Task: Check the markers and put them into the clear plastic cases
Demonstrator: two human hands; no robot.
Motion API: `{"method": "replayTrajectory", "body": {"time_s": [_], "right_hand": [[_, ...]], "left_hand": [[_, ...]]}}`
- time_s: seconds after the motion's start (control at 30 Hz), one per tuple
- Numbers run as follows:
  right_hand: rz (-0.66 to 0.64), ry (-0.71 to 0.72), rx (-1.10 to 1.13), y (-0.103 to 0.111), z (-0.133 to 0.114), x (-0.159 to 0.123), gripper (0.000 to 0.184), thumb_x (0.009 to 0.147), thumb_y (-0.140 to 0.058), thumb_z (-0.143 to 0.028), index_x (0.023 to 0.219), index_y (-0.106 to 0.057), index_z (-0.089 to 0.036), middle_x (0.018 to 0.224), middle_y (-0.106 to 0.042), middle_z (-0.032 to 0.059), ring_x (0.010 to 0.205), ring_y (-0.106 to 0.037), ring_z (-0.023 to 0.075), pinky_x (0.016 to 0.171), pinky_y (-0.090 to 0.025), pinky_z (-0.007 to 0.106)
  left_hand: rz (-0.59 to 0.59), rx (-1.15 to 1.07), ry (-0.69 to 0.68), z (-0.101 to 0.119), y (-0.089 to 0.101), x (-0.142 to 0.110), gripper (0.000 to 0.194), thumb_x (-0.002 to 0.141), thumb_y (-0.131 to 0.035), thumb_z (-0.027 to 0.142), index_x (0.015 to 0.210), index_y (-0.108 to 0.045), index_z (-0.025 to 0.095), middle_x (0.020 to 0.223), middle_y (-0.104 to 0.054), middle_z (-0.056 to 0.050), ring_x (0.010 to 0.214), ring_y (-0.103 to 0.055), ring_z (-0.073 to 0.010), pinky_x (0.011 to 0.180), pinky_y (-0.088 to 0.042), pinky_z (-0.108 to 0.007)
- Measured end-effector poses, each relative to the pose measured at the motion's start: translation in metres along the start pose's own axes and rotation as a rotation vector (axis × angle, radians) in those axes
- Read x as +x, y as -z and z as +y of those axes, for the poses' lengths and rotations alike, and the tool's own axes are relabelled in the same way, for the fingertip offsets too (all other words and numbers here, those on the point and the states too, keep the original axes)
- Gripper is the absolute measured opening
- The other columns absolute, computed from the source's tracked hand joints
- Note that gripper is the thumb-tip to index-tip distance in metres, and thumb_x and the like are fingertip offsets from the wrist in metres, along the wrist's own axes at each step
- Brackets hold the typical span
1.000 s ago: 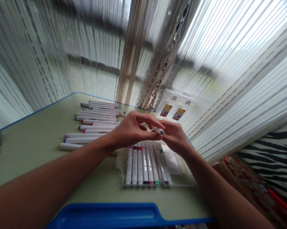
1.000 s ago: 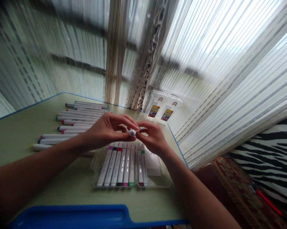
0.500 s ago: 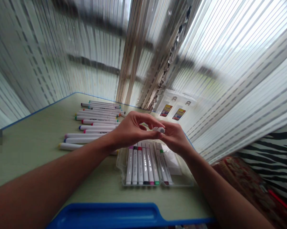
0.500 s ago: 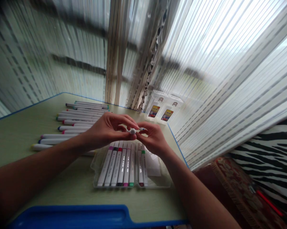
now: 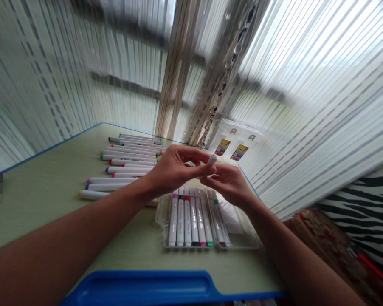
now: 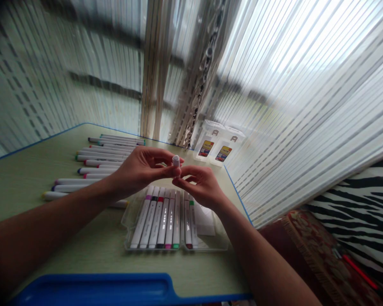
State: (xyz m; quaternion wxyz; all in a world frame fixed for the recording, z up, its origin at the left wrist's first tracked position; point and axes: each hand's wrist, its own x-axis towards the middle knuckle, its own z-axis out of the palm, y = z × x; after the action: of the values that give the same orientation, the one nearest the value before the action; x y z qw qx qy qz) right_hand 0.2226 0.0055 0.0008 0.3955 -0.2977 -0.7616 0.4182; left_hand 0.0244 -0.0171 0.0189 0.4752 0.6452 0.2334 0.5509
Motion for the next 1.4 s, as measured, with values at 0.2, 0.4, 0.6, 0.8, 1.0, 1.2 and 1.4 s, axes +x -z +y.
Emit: {"method": "replayTrajectory", "body": {"time_s": [0.2, 0.4, 0.6, 0.8, 1.0, 1.2, 1.4], "right_hand": [[-0.022, -0.043, 0.059, -0.003, -0.007, 0.000, 0.023, 0.072, -0.087, -0.034, 0.087, -0.079, -0.018, 0.076, -0.075, 0.0035, 0.067, -0.067, 0.0137, 0.062, -0.055, 0.027], [-0.028, -0.119, 0.142, -0.002, -0.013, -0.001, 0.024, 0.075, -0.084, -0.037, 0.088, -0.080, -0.016, 0.072, -0.075, 0.0047, 0.057, -0.066, 0.0115, 0.054, -0.055, 0.024], [0.001, -0.089, 0.155, 0.003, -0.012, 0.000, 0.023, 0.082, -0.079, -0.036, 0.085, -0.080, -0.014, 0.067, -0.072, 0.0042, 0.052, -0.060, 0.0099, 0.050, -0.049, 0.024], [0.169, -0.046, 0.302, 0.005, -0.006, 0.003, 0.022, 0.078, -0.082, -0.028, 0.096, -0.079, -0.017, 0.069, -0.073, 0.0033, 0.053, -0.059, 0.0110, 0.050, -0.047, 0.026], [0.365, -0.006, 0.275, 0.006, -0.008, 0.008, 0.014, 0.078, -0.080, -0.030, 0.085, -0.074, -0.019, 0.067, -0.068, 0.0002, 0.052, -0.055, 0.0104, 0.049, -0.044, 0.026], [0.323, 0.014, 0.277, 0.002, -0.005, 0.006, 0.021, 0.071, -0.087, -0.029, 0.085, -0.074, -0.020, 0.066, -0.066, -0.0020, 0.052, -0.054, 0.0094, 0.049, -0.043, 0.025], [0.291, 0.016, 0.265, -0.002, -0.007, 0.004, 0.019, 0.073, -0.086, -0.032, 0.086, -0.078, -0.020, 0.065, -0.067, -0.0012, 0.053, -0.052, 0.0097, 0.049, -0.043, 0.025]], "left_hand": [[0.122, 0.005, 0.010, -0.002, 0.003, 0.003, 0.034, 0.072, -0.085, 0.041, 0.095, -0.078, 0.015, 0.087, -0.077, -0.007, 0.074, -0.068, -0.0153, 0.068, -0.055, -0.027], [0.260, 0.081, -0.010, -0.003, 0.007, 0.006, 0.041, 0.081, -0.075, 0.051, 0.100, -0.076, 0.014, 0.078, -0.074, -0.005, 0.059, -0.057, -0.0097, 0.053, -0.044, -0.023], [0.362, 0.058, 0.018, -0.005, 0.011, 0.008, 0.037, 0.081, -0.077, 0.046, 0.096, -0.072, 0.012, 0.075, -0.070, -0.005, 0.056, -0.054, -0.0091, 0.047, -0.040, -0.022], [0.411, 0.055, 0.050, -0.008, 0.015, 0.009, 0.034, 0.077, -0.080, 0.041, 0.093, -0.069, 0.013, 0.069, -0.067, -0.002, 0.053, -0.053, -0.0091, 0.048, -0.041, -0.023], [0.276, 0.159, 0.111, -0.008, 0.015, 0.006, 0.034, 0.070, -0.086, 0.037, 0.090, -0.073, 0.013, 0.070, -0.070, -0.003, 0.054, -0.056, -0.0094, 0.050, -0.043, -0.022], [-0.002, 0.244, 0.133, -0.008, 0.006, 0.000, 0.030, 0.077, -0.080, 0.039, 0.090, -0.078, 0.012, 0.084, -0.078, -0.009, 0.075, -0.070, -0.0165, 0.070, -0.054, -0.027], [-0.095, 0.274, 0.114, -0.011, 0.001, -0.002, 0.028, 0.082, -0.075, 0.040, 0.092, -0.078, 0.014, 0.086, -0.079, -0.010, 0.075, -0.071, -0.0171, 0.068, -0.053, -0.026]]}}
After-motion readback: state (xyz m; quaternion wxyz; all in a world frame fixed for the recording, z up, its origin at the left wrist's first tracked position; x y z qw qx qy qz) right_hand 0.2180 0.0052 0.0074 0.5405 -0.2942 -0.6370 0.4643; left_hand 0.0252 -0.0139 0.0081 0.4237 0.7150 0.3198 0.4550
